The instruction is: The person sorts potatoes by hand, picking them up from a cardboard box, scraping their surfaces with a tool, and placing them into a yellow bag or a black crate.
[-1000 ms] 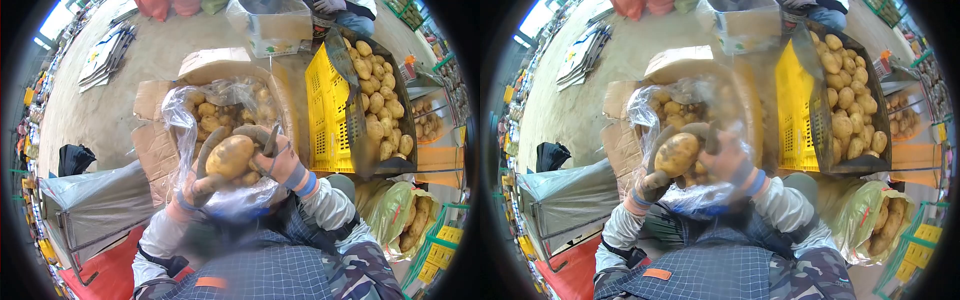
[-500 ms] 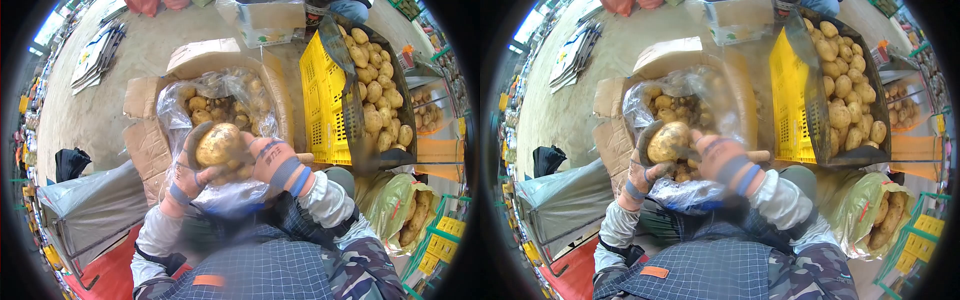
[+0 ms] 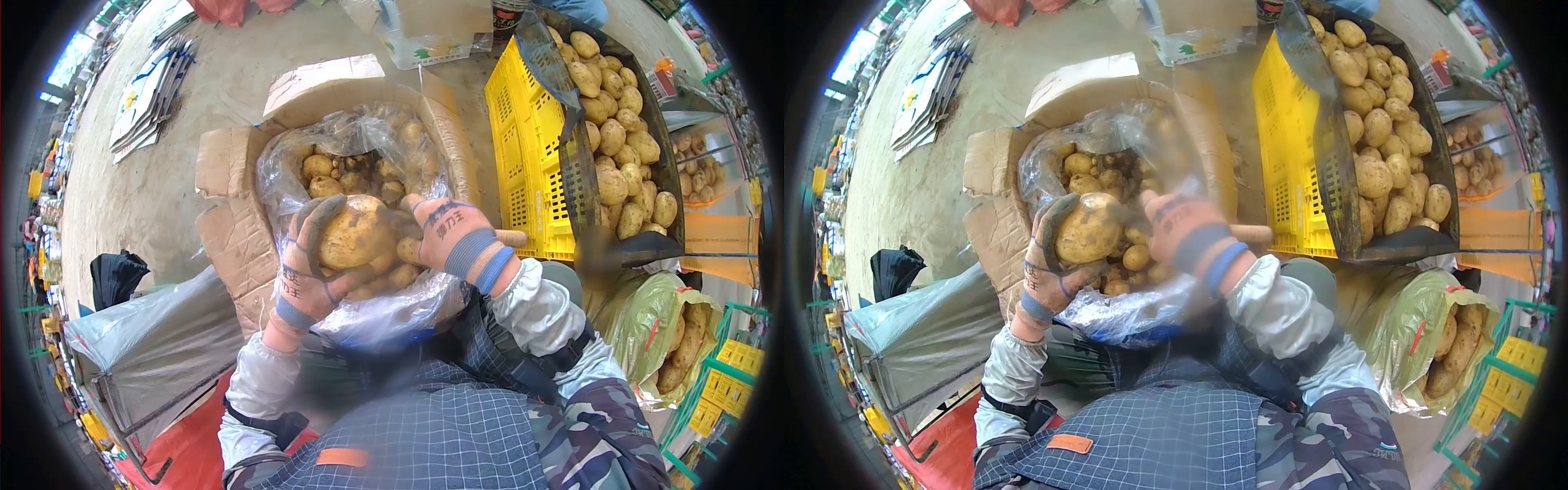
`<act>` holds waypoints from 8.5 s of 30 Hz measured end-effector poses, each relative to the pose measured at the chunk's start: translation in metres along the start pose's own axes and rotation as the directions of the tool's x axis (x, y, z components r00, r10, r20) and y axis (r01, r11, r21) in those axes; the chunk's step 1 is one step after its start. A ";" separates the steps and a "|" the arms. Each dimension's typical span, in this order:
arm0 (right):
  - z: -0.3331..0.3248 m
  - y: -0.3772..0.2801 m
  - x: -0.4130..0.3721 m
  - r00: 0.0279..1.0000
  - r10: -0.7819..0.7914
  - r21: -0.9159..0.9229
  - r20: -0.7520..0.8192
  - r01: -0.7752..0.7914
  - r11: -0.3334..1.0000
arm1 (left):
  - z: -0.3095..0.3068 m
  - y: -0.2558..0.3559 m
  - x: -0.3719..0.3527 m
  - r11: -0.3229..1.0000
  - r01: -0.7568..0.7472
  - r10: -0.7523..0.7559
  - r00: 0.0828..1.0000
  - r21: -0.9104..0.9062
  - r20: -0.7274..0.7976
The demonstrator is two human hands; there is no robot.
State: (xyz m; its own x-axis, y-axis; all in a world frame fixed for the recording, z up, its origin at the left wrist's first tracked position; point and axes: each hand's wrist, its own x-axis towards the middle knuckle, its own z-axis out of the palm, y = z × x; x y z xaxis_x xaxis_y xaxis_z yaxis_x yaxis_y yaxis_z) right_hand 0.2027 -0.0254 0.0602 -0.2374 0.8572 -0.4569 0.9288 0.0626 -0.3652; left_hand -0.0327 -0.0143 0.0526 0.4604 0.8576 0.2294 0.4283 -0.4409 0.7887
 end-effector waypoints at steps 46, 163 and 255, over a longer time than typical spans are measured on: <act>0.038 0.044 0.030 0.943 -0.190 0.874 -0.271 0.324 0.361 | -0.007 -0.009 -0.011 0.485 0.450 -0.403 0.876 -0.750 0.265; 0.020 -0.011 -0.018 0.977 -0.081 0.002 -0.198 0.083 0.997 | 0.011 0.013 -0.007 0.608 0.384 -0.469 0.880 -0.695 0.076; -0.020 0.058 -0.053 0.896 0.323 0.952 -0.304 0.273 0.137 | 0.086 -0.110 0.034 0.700 0.681 -0.600 0.397 0.215 0.694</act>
State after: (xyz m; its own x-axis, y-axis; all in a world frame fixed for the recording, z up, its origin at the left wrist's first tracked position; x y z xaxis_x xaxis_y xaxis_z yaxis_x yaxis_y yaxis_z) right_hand 0.2751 -0.0575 0.0795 0.1734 0.9439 -0.2809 -0.2083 -0.2436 -0.9472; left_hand 0.0034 0.0407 -0.0753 0.4655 0.4216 -0.7782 0.7808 0.2183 0.5854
